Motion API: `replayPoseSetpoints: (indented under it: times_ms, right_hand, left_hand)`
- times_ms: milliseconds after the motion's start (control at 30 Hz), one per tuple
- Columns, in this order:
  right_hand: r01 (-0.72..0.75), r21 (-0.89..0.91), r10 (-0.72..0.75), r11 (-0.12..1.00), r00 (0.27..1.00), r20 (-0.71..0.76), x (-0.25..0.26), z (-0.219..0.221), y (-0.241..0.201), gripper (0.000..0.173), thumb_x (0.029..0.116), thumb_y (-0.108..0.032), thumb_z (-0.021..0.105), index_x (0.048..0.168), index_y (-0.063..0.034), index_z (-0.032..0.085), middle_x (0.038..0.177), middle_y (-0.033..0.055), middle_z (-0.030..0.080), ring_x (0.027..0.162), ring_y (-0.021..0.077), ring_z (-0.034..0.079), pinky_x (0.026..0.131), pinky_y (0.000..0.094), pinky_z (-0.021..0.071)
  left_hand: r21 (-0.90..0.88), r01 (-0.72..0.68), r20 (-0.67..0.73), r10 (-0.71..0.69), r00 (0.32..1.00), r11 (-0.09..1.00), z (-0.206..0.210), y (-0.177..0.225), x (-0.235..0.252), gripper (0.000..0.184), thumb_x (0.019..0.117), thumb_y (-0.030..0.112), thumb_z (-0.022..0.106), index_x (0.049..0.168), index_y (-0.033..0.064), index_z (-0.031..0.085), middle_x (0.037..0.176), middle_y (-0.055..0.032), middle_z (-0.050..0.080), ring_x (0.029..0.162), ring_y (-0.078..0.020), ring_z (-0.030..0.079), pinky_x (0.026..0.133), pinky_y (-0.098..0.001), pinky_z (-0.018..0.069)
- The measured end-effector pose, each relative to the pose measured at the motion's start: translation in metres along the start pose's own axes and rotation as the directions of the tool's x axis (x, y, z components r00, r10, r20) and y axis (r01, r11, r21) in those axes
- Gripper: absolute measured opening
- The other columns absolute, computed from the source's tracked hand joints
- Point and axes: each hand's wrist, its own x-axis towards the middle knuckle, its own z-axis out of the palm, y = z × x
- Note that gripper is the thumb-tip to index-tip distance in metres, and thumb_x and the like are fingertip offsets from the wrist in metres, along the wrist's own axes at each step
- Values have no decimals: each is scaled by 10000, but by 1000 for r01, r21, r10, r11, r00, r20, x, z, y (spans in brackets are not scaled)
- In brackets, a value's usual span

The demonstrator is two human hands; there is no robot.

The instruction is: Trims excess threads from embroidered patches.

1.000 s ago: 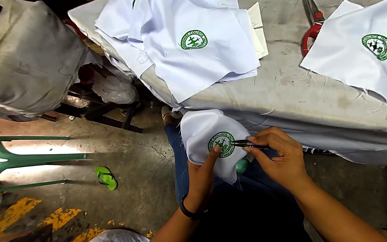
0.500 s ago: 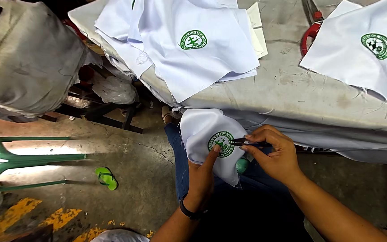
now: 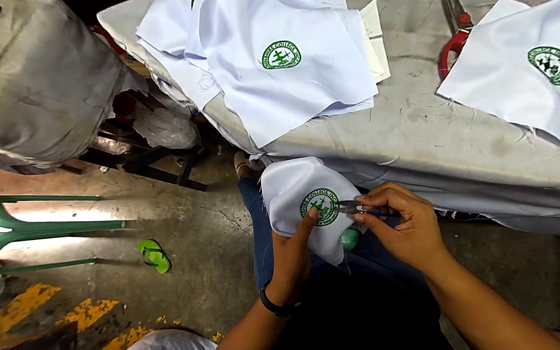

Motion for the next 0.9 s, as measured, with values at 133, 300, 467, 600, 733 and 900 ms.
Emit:
replayPoseSetpoints:
  times_ms: [133, 300, 467, 600, 733, 900]
  right_hand:
    - [-40, -73, 41, 997, 999, 7, 0, -2, -1, 172, 897, -240, 753, 956, -81, 726, 967, -19, 679, 811, -15, 620, 664, 133, 519]
    - [1, -156, 0, 988, 1000, 6, 0, -1, -1, 181, 916, -265, 737, 952, -88, 752, 973, -9, 694, 834, 15, 641, 685, 181, 540]
    - [98, -231, -97, 968, 995, 14, 1, -1, -1, 183, 950, -260, 704, 943, -93, 780, 969, 17, 702, 872, 60, 654, 704, 226, 546]
    - [143, -268, -143, 953, 990, 20, 2, -3, -1, 186, 958, -254, 699, 944, -90, 787, 963, 30, 709, 876, 86, 658, 706, 248, 542]
    - [139, -226, -136, 964, 990, 26, 4, -4, -1, 178, 950, -246, 708, 941, -84, 781, 958, 18, 698, 866, 65, 648, 700, 226, 537]
    - [66, -154, -62, 986, 998, 33, 4, -4, -2, 159, 928, -241, 726, 932, -89, 772, 958, -14, 683, 850, 17, 637, 678, 175, 536]
  left_hand:
    - [4, -10, -4, 10, 1000, 1000, 0, -1, 0, 273, 941, -55, 622, 1207, -26, 566, 994, -105, 735, 907, -173, 738, 864, -355, 620]
    - [-11, -2, 11, 2, 1000, 1000, 0, 0, -1, 269, 947, -54, 613, 1211, -29, 569, 1001, -111, 735, 915, -172, 736, 872, -358, 617]
    - [-38, 33, 20, -32, 999, 999, -1, 2, -1, 265, 963, -52, 590, 1225, -18, 565, 1009, -112, 735, 923, -179, 737, 878, -365, 617]
    - [-52, 44, 21, -43, 999, 998, 0, 2, -1, 257, 963, -61, 580, 1216, -14, 564, 1005, -108, 738, 916, -175, 740, 874, -361, 618]
    - [-62, 58, 38, -56, 998, 996, -1, 3, -1, 261, 965, -55, 586, 1221, -13, 566, 1014, -112, 739, 923, -184, 741, 879, -369, 618]
    - [-67, 44, 49, -41, 998, 997, -2, 3, -1, 273, 955, -61, 594, 1223, -15, 565, 1016, -112, 740, 929, -181, 740, 881, -367, 617]
